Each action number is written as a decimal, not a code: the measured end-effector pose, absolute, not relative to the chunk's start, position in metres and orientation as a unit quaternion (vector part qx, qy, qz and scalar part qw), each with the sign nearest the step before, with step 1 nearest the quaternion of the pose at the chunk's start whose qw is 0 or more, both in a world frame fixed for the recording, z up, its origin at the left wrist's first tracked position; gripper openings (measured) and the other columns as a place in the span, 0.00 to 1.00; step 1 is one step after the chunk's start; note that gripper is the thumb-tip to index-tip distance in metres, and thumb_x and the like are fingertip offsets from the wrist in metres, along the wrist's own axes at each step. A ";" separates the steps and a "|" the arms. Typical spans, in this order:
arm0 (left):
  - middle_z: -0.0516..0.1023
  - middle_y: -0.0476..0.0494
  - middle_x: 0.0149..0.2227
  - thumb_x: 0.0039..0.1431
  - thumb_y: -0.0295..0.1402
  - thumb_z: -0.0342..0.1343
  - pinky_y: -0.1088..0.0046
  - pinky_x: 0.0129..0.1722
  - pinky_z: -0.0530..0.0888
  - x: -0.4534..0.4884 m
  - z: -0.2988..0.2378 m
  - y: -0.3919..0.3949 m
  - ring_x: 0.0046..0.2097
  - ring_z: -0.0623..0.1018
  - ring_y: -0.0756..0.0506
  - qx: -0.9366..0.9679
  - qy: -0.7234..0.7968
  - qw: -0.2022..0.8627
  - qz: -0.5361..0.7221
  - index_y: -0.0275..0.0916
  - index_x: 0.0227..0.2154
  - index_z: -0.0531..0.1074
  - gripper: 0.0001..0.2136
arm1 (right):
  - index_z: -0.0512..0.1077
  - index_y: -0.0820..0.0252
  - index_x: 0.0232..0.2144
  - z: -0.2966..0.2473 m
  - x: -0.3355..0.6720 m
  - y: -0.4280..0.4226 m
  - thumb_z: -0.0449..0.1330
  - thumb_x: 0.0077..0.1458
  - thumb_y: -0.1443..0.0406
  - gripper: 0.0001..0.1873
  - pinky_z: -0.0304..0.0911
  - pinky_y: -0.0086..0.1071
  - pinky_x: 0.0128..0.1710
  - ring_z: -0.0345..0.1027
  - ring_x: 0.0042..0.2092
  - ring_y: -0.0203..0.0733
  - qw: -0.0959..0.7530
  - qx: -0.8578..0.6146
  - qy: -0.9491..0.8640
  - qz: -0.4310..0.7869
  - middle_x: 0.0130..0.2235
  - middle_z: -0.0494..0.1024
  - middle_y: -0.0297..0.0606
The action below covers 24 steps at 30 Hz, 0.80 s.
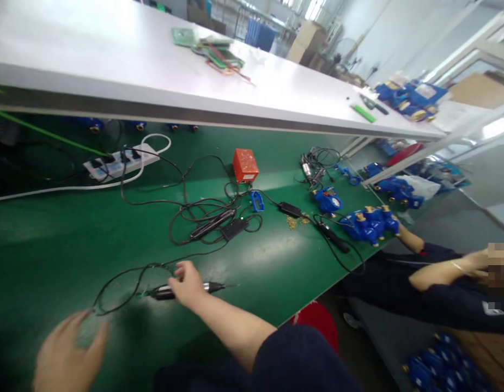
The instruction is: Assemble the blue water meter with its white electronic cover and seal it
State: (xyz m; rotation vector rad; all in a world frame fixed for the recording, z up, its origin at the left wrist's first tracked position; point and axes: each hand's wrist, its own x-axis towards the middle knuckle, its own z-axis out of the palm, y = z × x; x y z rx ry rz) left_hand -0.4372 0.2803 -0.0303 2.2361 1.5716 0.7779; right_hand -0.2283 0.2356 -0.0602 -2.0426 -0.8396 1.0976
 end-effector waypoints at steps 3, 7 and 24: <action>0.72 0.33 0.40 0.59 0.39 0.44 0.55 0.40 0.74 -0.359 -0.049 0.235 0.42 0.74 0.36 0.868 0.408 0.139 0.248 0.33 0.44 0.66 0.16 | 0.66 0.66 0.45 -0.070 -0.095 0.171 0.55 0.60 0.61 0.15 0.65 0.41 0.44 0.66 0.42 0.41 0.342 -0.868 -0.252 0.256 0.41 0.70 0.40; 0.74 0.35 0.43 0.60 0.33 0.44 0.62 0.42 0.75 -0.258 -0.059 0.198 0.43 0.75 0.41 0.915 0.288 0.151 0.239 0.33 0.45 0.65 0.14 | 0.65 0.64 0.46 -0.084 0.066 0.085 0.55 0.60 0.61 0.15 0.64 0.43 0.47 0.64 0.47 0.44 0.322 -0.924 -0.185 0.088 0.47 0.67 0.43; 0.67 0.31 0.54 0.55 0.19 0.45 0.44 0.55 0.59 0.220 -0.098 0.238 0.57 0.65 0.36 0.983 0.149 0.109 -0.013 0.34 0.55 0.60 0.23 | 0.58 0.87 0.54 -0.165 0.232 -0.033 0.40 0.58 0.46 0.43 0.44 0.50 0.59 0.43 0.61 0.63 0.131 -0.959 -0.250 -0.011 0.59 0.53 0.64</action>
